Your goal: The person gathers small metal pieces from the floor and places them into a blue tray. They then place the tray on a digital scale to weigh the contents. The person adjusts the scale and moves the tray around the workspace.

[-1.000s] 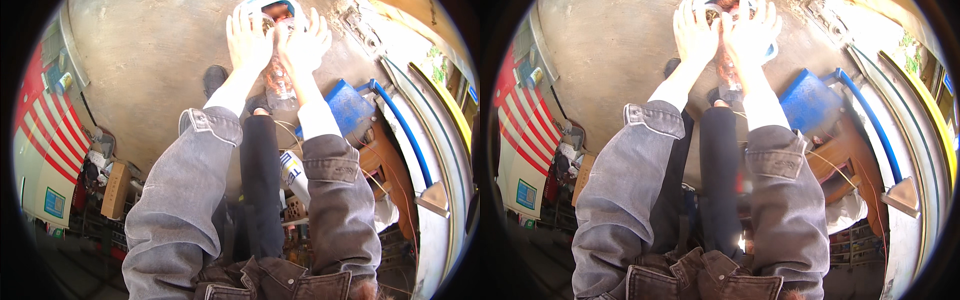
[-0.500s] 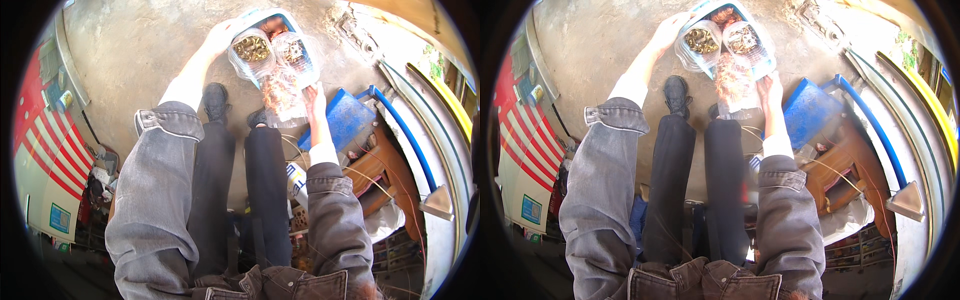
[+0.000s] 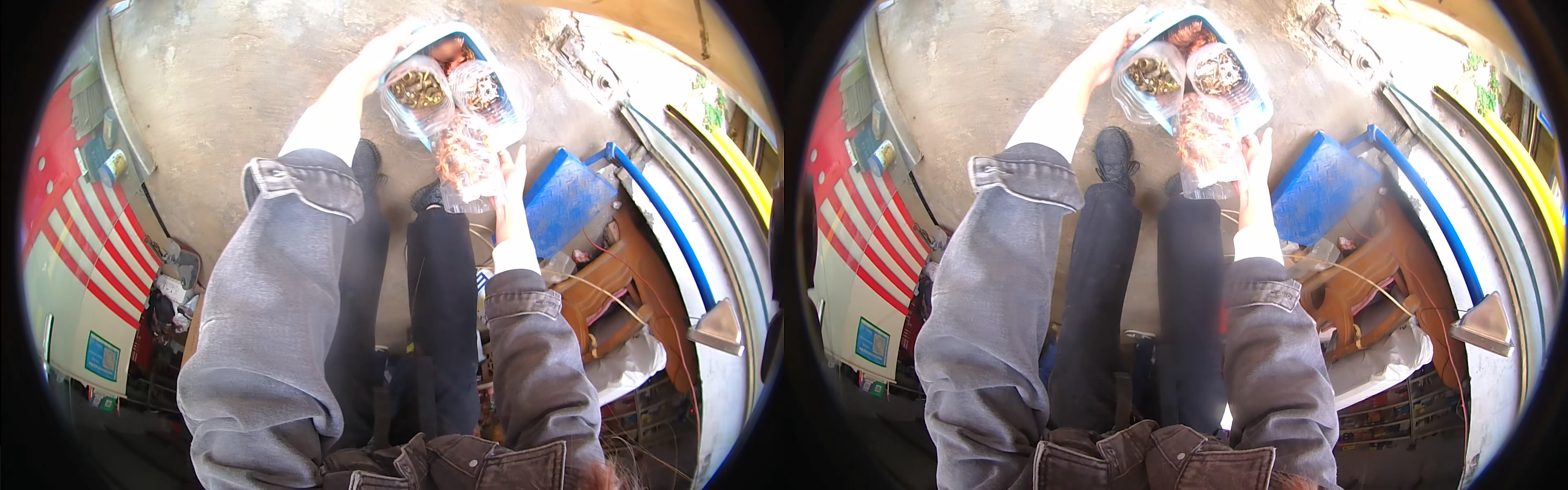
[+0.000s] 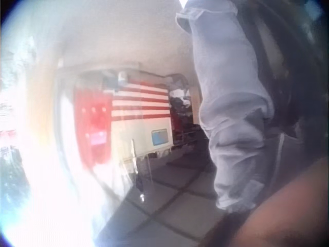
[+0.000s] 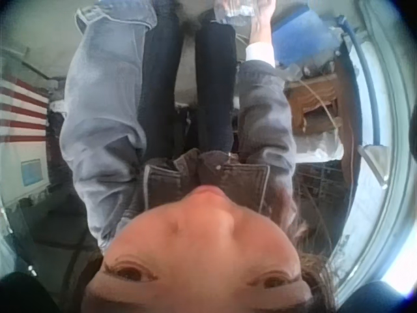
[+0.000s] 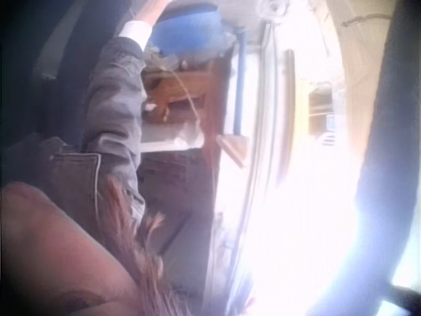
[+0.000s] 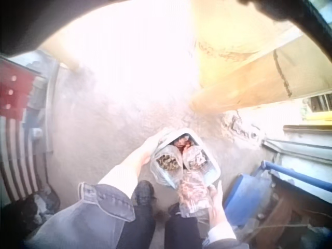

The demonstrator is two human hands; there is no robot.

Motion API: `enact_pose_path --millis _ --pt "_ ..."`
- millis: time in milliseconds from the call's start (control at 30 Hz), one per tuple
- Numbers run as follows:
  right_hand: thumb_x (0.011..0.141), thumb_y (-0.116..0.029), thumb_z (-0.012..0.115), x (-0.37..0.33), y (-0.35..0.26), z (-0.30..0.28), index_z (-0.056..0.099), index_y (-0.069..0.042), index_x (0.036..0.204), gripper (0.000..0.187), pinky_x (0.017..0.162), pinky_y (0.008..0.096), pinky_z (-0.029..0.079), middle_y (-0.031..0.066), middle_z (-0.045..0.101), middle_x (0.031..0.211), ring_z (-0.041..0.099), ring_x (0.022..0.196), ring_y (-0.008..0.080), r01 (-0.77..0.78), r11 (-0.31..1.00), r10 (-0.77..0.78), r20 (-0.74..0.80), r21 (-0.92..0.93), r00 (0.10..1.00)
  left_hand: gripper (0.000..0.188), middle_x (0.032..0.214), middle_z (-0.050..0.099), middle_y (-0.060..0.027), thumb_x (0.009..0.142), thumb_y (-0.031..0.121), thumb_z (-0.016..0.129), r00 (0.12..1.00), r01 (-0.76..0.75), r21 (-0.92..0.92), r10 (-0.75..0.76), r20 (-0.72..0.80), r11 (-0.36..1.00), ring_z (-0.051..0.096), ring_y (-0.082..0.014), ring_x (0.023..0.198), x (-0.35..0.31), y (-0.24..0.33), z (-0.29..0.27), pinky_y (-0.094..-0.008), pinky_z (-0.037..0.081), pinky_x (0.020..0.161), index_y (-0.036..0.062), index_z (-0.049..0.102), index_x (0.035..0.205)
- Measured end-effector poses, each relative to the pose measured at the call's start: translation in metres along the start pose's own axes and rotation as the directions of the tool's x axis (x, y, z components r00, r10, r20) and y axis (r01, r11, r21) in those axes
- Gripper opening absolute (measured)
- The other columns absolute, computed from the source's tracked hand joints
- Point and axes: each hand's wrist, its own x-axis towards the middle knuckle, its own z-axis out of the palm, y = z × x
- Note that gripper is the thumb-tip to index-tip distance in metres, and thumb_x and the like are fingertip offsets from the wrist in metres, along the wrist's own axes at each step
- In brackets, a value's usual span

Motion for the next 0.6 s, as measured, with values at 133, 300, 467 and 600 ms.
enact_pose_path --millis 133,300,467,600 --pt "0.094 -0.066 0.029 -0.027 -0.01 0.006 0.041 0.001 0.136 0.08 0.104 0.0413 0.036 0.0144 0.047 0.136 0.046 0.122 0.0264 0.086 0.971 -0.076 0.053 -0.225 0.996 0.064 0.128 0.056 -0.0134 0.094 0.036 0.056 0.993 -0.068 -0.172 0.049 -0.11 0.983 0.054 -0.0221 0.115 -0.064 -0.001 -0.01 -0.0383 0.036 0.104 0.0075 0.032 0.146" --pt "0.095 -0.063 0.032 -0.118 -0.02 0.041 0.04 -0.003 0.14 0.075 0.108 0.0398 0.031 0.0105 0.044 0.14 0.041 0.127 0.0249 0.048 0.895 0.015 0.137 -0.444 0.99 0.068 0.132 0.052 -0.0166 0.094 0.035 0.054 0.946 -0.101 -0.513 -0.077 -0.315 0.853 0.051 -0.0265 0.118 -0.208 -0.031 -0.022 -0.0412 0.035 0.106 0.0078 0.024 0.149" --pt "0.097 -0.057 0.032 -0.253 0.014 0.053 0.042 0.001 0.135 0.07 0.109 0.0398 0.03 0.0151 0.044 0.136 0.041 0.127 0.0286 0.101 0.794 -0.03 0.127 -0.599 0.991 0.049 0.113 0.063 -0.0127 0.094 0.046 0.049 0.907 -0.136 -0.76 -0.229 -0.353 0.635 0.061 -0.0242 0.102 -0.39 -0.038 -0.019 -0.0398 0.048 0.092 0.0059 0.059 0.12" --pt "0.094 -0.066 0.03 -0.364 0.043 0.067 0.045 0.001 0.13 0.078 0.105 0.0394 0.035 0.0123 0.049 0.132 0.047 0.12 0.0264 -0.01 0.801 0.212 0.268 -0.598 0.94 0.045 0.103 0.065 -0.0097 0.094 0.045 0.051 0.822 -0.194 -0.79 -0.343 -0.455 0.582 0.064 -0.0212 0.092 -0.529 -0.039 -0.007 -0.036 0.051 0.084 0.0061 0.062 0.112"
